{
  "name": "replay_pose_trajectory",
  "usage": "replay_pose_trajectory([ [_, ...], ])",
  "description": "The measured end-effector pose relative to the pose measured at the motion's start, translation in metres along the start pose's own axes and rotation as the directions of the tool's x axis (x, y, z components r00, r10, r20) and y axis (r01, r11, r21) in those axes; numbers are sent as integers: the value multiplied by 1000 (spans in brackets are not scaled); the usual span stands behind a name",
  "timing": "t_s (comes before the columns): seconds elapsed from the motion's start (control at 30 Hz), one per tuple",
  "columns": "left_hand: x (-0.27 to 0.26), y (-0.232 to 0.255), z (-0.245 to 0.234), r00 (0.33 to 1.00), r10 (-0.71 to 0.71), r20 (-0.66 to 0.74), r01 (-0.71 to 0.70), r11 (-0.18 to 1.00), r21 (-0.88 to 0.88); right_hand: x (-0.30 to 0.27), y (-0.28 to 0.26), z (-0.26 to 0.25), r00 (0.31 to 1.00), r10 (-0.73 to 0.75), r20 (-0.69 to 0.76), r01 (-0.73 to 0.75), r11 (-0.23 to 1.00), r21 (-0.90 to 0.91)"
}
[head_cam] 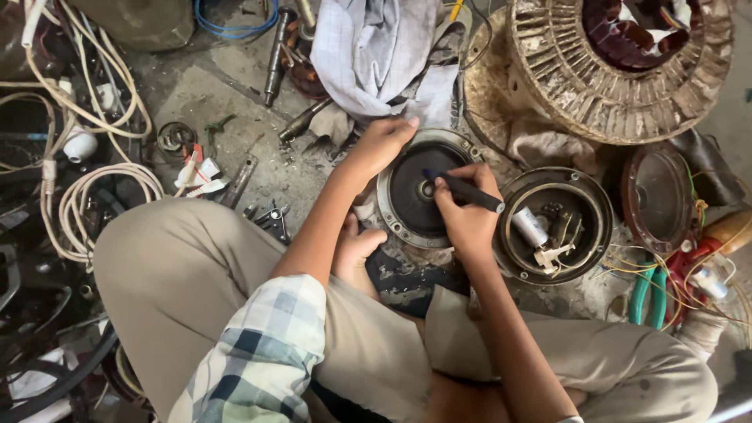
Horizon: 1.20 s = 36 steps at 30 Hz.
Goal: The person sits on the floor and assembles a motor component. They place a bearing into a metal housing, use a hammer to tap it into place, and wipe the part with a cloth. They then use a screwdriver to adjust the internal mechanism before inserting a rotor and securing it with a metal ring.
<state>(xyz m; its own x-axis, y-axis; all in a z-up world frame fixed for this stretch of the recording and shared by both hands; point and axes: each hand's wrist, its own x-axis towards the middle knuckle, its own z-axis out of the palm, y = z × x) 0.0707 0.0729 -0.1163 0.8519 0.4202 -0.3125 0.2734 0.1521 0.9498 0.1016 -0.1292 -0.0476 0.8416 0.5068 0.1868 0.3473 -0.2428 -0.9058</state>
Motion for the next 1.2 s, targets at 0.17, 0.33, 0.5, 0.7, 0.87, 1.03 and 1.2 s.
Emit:
replay_pose_trajectory([
  [0.17, -8, 11, 0, 998, -56, 4, 56, 996, -75, 1, 0, 1, 1000, -17, -6, 17, 999, 27],
  [0.33, -11, 14, 1, 997, -77, 27, 79, 992, -100, 1, -3, 6, 999, 19, -29, -18, 999, 28],
  [0.5, -13, 14, 0, 997, -59, 45, 64, 992, -107, 1, -2, 6, 999, -32, -40, 29, 997, -70],
  [0.7, -10, 12, 1, 997, -81, 8, 81, 991, -111, 5, -1, 8, 998, 32, -61, -36, 997, -70],
  [0.87, -10, 12, 2, 998, -68, -6, 67, 994, -84, 5, -5, 9, 996, 75, -52, -76, 997, -28],
  [1.03, -13, 16, 1, 996, -82, -16, 81, 995, -66, 4, -10, 5, 1000, -11, -13, 10, 1000, -13],
  [1.2, -9, 9, 2, 999, -29, -17, 27, 997, -76, 3, -13, 1, 1000, -17, 25, 17, 1000, -1],
])
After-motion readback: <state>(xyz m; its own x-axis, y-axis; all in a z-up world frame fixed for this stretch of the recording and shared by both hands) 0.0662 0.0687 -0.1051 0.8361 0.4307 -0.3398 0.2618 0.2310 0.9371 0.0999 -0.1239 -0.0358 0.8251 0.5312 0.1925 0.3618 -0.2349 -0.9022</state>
